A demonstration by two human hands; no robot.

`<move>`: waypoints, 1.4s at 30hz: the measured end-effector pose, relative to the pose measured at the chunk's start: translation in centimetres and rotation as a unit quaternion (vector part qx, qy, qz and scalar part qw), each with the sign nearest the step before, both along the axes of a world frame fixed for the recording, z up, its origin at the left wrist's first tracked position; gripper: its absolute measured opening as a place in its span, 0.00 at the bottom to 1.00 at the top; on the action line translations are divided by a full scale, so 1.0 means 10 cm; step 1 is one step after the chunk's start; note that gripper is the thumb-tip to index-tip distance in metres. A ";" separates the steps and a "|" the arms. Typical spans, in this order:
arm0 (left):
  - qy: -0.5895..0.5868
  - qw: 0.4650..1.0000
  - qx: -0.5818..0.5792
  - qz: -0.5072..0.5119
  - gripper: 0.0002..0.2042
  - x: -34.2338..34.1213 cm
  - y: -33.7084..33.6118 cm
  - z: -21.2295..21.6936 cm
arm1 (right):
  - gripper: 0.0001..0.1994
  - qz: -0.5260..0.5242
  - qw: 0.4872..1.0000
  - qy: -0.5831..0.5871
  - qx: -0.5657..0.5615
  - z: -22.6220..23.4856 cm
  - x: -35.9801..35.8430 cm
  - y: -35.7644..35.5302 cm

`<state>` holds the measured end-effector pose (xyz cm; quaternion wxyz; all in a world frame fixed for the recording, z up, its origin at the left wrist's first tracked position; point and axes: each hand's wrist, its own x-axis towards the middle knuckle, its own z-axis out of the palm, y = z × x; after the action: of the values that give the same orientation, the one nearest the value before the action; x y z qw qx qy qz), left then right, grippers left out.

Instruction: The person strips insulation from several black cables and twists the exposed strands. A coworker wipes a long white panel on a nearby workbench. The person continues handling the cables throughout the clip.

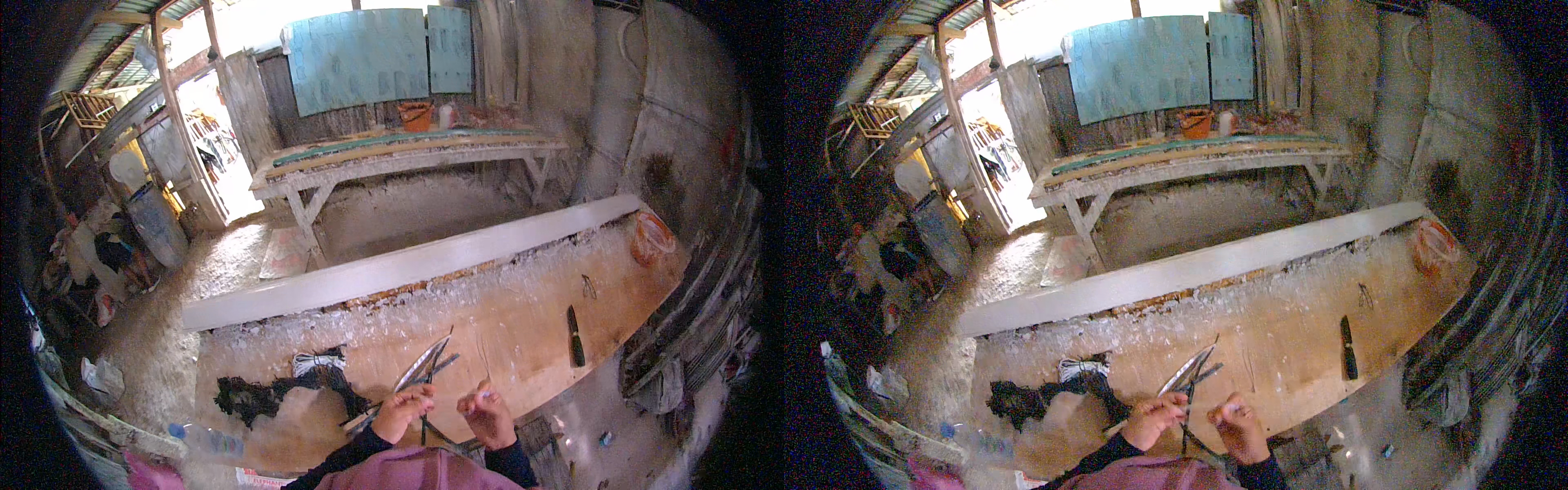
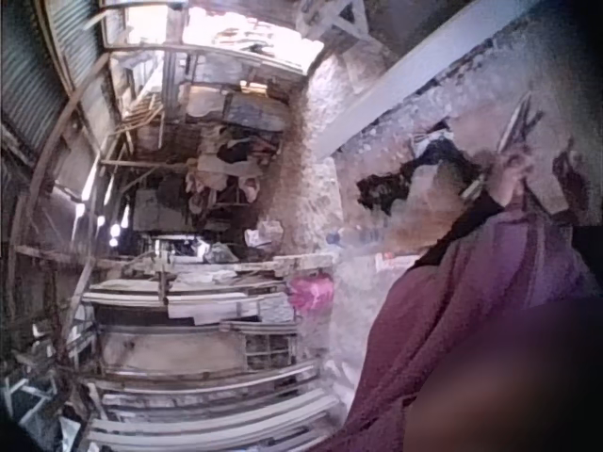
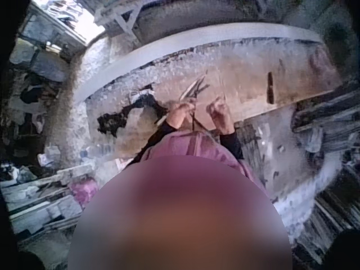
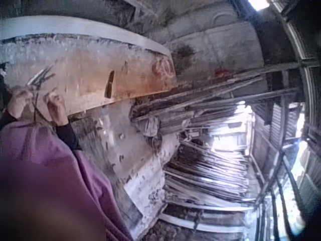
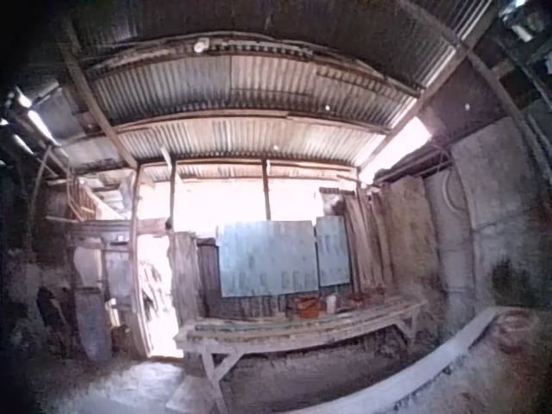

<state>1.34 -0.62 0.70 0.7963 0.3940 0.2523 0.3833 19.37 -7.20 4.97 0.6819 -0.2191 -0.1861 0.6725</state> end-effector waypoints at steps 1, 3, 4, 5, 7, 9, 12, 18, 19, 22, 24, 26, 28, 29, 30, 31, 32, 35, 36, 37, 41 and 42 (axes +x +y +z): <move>-0.034 0.997 -0.063 0.003 0.05 -0.02 0.00 0.00 | 0.07 -0.028 0.999 0.015 -0.019 0.01 0.02 0.02; -0.064 0.989 -0.129 -0.007 0.04 -0.05 0.01 0.04 | 0.06 -0.063 0.996 0.013 -0.066 0.01 0.07 0.04; -0.087 0.984 -0.153 -0.008 0.04 -0.05 0.02 0.06 | 0.06 -0.053 0.995 0.033 -0.072 0.00 0.07 0.04; -0.105 0.982 -0.156 -0.008 0.05 -0.05 0.00 0.09 | 0.05 -0.044 0.995 0.054 -0.074 0.00 0.07 0.04; -0.142 0.971 -0.189 -0.031 0.05 -0.04 0.00 0.14 | 0.04 -0.030 0.993 0.093 -0.074 -0.02 0.07 0.03; -0.181 0.960 -0.205 -0.053 0.06 -0.04 0.01 0.18 | 0.03 -0.020 0.989 0.129 -0.069 -0.03 0.05 0.02; -0.195 0.954 -0.220 -0.065 0.08 -0.04 0.02 0.18 | 0.04 -0.026 0.988 0.144 -0.038 -0.03 0.05 0.01; -0.048 0.991 -0.123 -0.005 0.03 0.00 0.01 0.13 | 0.07 -0.027 0.986 0.161 -0.029 -0.02 0.10 -0.03; -0.022 0.995 -0.092 0.014 0.04 0.02 0.01 0.12 | 0.07 -0.013 0.987 0.159 -0.010 -0.03 0.09 -0.04; 0.111 0.982 0.083 0.125 0.04 0.10 -0.01 0.10 | 0.06 0.019 0.992 0.120 0.027 -0.04 0.04 -0.07; 0.198 0.948 0.183 0.166 0.05 0.12 0.00 0.09 | 0.07 0.027 0.997 0.053 0.041 -0.04 -0.02 -0.08; 0.266 0.920 0.239 0.162 0.05 0.11 0.03 0.09 | 0.05 0.031 0.999 0.000 0.009 -0.02 -0.06 -0.08; 0.263 0.917 0.257 0.154 0.04 0.09 0.04 0.10 | 0.05 0.025 0.997 -0.068 0.014 0.01 -0.08 -0.08; 0.260 0.909 0.287 0.153 0.04 0.08 0.05 0.11 | 0.05 -0.004 0.986 -0.166 -0.004 0.03 -0.07 -0.07; 0.233 0.927 0.257 0.140 0.03 0.07 0.05 0.12 | 0.06 -0.034 0.965 -0.260 -0.016 0.04 -0.06 -0.06; 0.204 0.938 0.247 0.130 0.04 0.06 0.05 0.13 | 0.07 -0.062 0.932 -0.356 -0.026 0.04 -0.05 -0.04; 0.182 0.946 0.240 0.121 0.04 0.05 0.05 0.14 | 0.08 -0.101 0.895 -0.434 -0.035 0.04 -0.04 -0.02; 0.205 0.949 0.228 0.069 0.04 0.07 -0.04 0.18 | 0.10 -0.165 0.784 -0.596 -0.044 -0.03 0.00 0.07; 0.202 0.950 0.228 0.065 0.04 0.08 -0.06 0.20 | 0.11 -0.157 0.778 -0.606 -0.042 -0.06 0.01 0.09; 0.204 0.948 0.237 0.064 0.04 0.08 -0.07 0.21 | 0.12 -0.139 0.771 -0.618 -0.064 -0.09 0.01 0.10; 0.193 0.952 0.235 0.030 0.04 0.09 -0.07 0.25 | 0.10 -0.199 0.683 -0.702 -0.036 -0.19 0.02 0.11; 0.173 0.956 0.235 -0.005 0.05 0.10 -0.10 0.25 | 0.09 -0.218 0.671 -0.707 -0.055 -0.22 0.03 0.13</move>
<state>2.31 -1.61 3.20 0.6274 0.6316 0.2868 0.3540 19.67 -5.92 2.78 0.4601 -0.7006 -0.5221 0.1578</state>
